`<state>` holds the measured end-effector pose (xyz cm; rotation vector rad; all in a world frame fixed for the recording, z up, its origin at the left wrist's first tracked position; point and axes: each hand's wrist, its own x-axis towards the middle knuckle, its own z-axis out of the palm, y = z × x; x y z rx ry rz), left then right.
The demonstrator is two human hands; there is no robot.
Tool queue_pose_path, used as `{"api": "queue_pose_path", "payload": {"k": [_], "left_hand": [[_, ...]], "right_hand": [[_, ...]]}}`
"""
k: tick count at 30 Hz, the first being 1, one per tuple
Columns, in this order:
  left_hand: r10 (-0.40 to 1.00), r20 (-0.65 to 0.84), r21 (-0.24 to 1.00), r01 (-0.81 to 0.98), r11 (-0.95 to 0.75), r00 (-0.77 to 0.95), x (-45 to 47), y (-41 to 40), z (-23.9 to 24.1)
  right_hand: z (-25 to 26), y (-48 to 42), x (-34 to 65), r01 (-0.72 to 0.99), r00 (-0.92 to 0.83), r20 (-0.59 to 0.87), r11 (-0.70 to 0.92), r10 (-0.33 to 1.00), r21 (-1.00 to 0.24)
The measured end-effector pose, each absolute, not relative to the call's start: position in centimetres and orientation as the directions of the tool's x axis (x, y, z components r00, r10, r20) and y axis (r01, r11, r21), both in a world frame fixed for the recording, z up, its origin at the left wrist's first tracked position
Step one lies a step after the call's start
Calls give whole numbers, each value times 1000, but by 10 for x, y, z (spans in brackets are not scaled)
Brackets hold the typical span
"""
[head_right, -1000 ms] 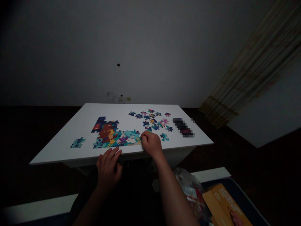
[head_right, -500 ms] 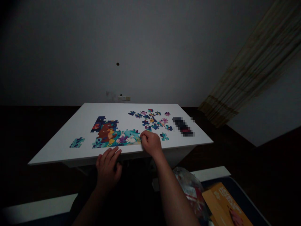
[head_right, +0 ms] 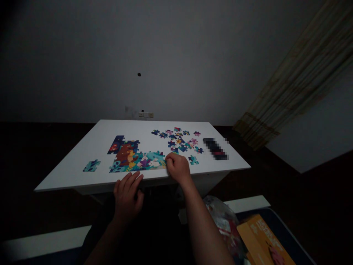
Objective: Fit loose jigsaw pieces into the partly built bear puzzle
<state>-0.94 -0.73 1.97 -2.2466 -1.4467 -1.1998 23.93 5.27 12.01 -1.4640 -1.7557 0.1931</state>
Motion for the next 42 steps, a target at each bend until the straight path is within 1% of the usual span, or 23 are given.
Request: {"api": "queue_pose_path", "payload": {"k": [7, 18, 34, 42], "left_hand": [[660, 732, 256, 831, -495, 168, -8, -8, 21], [646, 740, 231, 830, -508, 189, -9, -7, 21], [657, 735, 265, 822, -504, 166, -8, -7, 20], [634, 752, 232, 826, -513, 182, -8, -6, 21]], "right_hand": [[121, 52, 239, 746, 18, 477, 305, 879, -592], [120, 53, 239, 749, 12, 485, 313, 875, -584], [118, 54, 239, 735, 0, 520, 353, 854, -579], [117, 53, 239, 740, -2, 534, 360, 846, -568]]}}
